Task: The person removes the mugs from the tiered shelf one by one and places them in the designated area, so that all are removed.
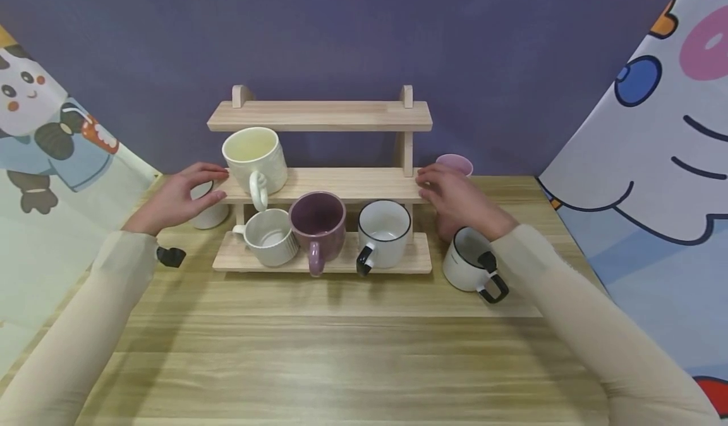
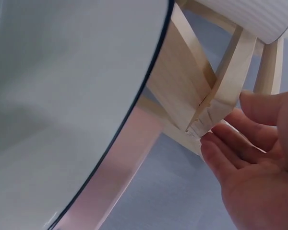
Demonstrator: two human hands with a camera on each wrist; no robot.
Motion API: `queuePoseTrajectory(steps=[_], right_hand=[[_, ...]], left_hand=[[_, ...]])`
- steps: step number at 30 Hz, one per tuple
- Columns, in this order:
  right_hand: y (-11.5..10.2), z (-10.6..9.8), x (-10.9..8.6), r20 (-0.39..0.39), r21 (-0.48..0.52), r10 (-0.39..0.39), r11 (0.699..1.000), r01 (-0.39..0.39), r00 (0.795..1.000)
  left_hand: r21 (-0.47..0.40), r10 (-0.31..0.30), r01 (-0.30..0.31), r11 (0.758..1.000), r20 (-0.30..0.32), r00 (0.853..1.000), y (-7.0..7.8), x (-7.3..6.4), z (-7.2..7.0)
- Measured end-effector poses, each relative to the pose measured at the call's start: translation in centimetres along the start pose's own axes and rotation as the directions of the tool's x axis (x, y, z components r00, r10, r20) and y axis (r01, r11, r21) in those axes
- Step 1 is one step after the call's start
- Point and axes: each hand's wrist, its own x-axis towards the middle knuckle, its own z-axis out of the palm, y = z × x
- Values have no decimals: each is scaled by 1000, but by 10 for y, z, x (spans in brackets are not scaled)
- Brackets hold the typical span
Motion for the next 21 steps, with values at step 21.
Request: queuePoseTrajectory(steps=[21], right_hand=[[1,-1,3,21,74,14,997,-15,1000]], left_hand=[[52,40,-37,998,-66,997,15,9,-3]])
